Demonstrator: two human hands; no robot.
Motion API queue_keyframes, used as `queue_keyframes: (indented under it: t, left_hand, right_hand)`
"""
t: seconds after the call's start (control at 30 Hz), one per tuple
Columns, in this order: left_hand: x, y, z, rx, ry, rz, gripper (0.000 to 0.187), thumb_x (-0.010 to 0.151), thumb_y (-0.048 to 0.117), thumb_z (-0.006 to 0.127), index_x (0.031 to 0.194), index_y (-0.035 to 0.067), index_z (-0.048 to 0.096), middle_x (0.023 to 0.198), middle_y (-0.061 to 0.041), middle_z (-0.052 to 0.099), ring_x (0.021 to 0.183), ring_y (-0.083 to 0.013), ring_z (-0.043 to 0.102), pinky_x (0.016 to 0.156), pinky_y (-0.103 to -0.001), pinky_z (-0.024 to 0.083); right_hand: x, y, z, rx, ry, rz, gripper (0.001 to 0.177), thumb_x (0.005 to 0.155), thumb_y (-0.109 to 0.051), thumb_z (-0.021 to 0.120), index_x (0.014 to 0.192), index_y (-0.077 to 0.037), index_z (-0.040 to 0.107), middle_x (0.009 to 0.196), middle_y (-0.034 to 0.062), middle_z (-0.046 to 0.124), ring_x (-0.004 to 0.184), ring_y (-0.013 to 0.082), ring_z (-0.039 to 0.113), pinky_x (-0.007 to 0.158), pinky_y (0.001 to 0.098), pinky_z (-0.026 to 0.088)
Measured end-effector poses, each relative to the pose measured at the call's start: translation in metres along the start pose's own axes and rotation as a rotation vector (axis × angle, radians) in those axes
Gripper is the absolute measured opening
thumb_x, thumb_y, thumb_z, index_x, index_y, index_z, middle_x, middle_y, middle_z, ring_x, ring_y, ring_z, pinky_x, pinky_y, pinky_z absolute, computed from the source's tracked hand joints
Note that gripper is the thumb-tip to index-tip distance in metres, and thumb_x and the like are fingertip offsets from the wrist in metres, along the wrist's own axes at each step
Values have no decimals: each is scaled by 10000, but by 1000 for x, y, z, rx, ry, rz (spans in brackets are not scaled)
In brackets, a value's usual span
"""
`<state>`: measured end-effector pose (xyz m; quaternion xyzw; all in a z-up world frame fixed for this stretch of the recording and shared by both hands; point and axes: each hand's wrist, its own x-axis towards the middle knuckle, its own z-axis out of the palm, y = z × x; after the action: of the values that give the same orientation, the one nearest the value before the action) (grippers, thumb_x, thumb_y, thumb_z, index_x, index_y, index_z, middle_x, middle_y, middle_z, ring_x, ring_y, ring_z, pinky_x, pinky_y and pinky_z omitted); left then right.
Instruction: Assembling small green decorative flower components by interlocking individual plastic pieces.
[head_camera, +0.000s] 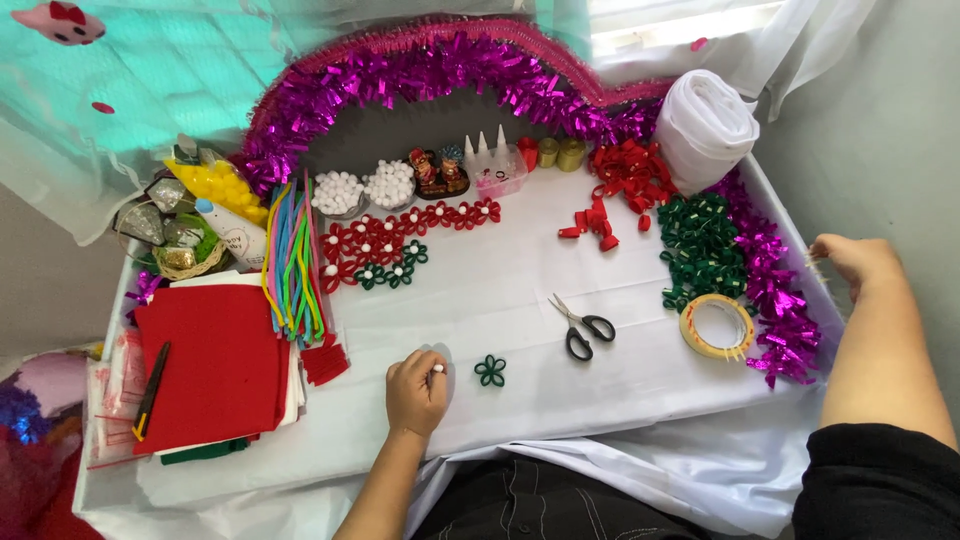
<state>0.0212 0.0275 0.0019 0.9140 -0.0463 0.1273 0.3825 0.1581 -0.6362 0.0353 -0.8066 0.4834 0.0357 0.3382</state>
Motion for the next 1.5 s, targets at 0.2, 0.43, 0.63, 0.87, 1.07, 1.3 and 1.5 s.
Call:
queue_keyframes:
  t: [0.2,0.43,0.63,0.87,1.07,1.3,1.5]
  left_hand:
    - [3,6,-4,-21,-6,6,163,787,126,457,700,157,591,629,65,505,585,-153,480,778,-340,416]
    - [0,2,1,21,-29,-59,166,801,139,473,740,188,620,664,87,548,626,-136,534,874,-344,407]
    - [3,11,2,84,17,-21,153,843,173,523,799,214,664,719,95,593,676,-136,577,866,-369,435]
    - [2,8,7,197,30,2,498,813,319,645,1306,321,709,1031,52,600,925,-168,638,908,-452,455]
    - [21,71,-34,16,106,-102,415,868,383,707,1274,301,728,1235,30,599,1059,-185,626,1034,-487,393]
    - [17,182,-109,-703,-27,-3,115,926,244,741,1038,226,758,1184,-38,675,1185,-168,657,1076,-349,500]
    - [-2,189,-125,-834,-22,91,107,888,311,786,961,241,751,1179,-50,639,1186,-137,621,1049,-316,497]
  right_hand:
    - [-28,-9,-10,-1,50,-47,421,768,-308,769,1061,-6,740,1015,143,652,788,353,578,634,528,457]
    - [-3,1,-4,-180,59,-200,293,817,-365,718,935,-107,790,556,144,465,379,336,393,430,523,419]
    - [-24,-3,-3,-66,212,-324,154,834,-305,610,826,-180,701,573,44,566,641,329,564,1225,589,69]
    - [-223,-70,3,763,-197,-585,80,958,-139,678,1013,-117,732,1028,20,743,914,78,688,806,188,560]
    - [-362,-88,33,865,-650,-850,127,911,-74,602,976,-48,707,1219,189,730,1197,271,695,1167,430,451]
    - [-472,-96,41,805,-1101,-946,92,854,-66,697,937,-71,735,1227,194,742,1201,259,672,1076,416,447]
    - [-515,-99,29,674,-911,-1062,34,831,-91,759,819,-108,732,1085,136,742,1179,203,661,1070,380,435]
